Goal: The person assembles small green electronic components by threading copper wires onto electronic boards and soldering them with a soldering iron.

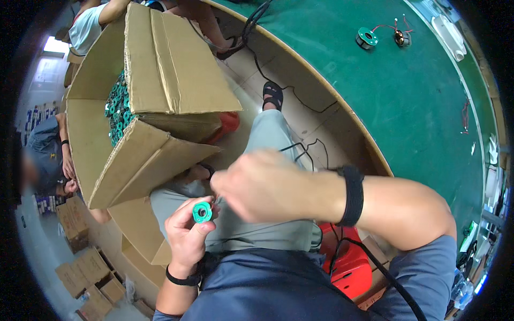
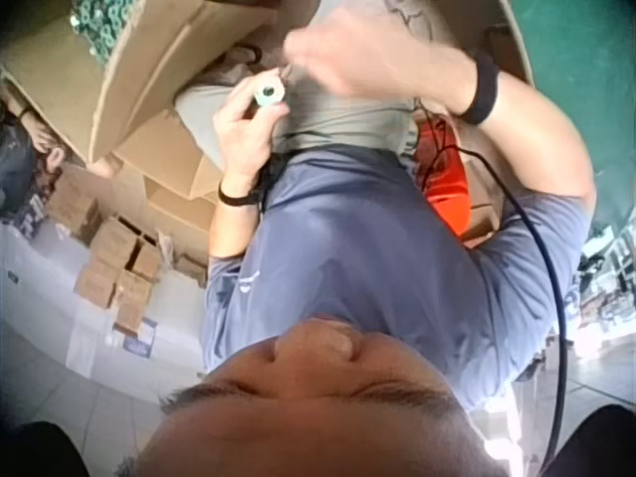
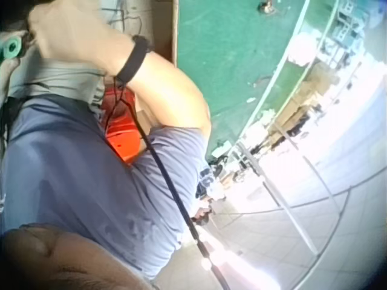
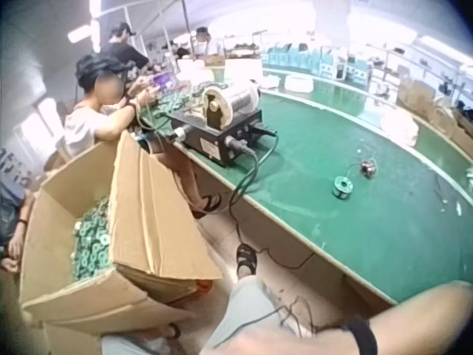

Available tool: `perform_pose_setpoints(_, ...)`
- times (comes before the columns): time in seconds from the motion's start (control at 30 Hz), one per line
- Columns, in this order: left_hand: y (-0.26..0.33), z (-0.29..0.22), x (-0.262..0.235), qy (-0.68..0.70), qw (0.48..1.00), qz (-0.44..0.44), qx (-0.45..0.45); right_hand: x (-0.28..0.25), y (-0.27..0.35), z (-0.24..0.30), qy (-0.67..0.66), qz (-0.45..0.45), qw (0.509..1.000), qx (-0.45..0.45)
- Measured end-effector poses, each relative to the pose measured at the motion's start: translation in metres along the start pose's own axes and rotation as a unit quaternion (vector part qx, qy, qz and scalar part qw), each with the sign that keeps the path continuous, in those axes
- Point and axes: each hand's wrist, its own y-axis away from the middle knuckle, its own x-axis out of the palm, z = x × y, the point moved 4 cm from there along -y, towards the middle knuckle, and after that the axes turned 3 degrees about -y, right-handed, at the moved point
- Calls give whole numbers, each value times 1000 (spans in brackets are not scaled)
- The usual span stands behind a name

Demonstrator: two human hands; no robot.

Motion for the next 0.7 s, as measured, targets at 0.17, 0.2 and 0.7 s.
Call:
perform_pose_setpoints(0.17, 1, 2, -3, 24, 999, 5, -32, 8, 2, 17, -59, 58, 996, -29)
perform_pose_setpoints(0.2, 1, 4, -2, 33, 999, 4, -32, 1, 0, 5, -36, 26, 999, -11)
perform_pose_setpoints(0.7, -3, 7, -1, 74, 997, -10, -34, -1, 0, 6, -58, 18, 998, 3)
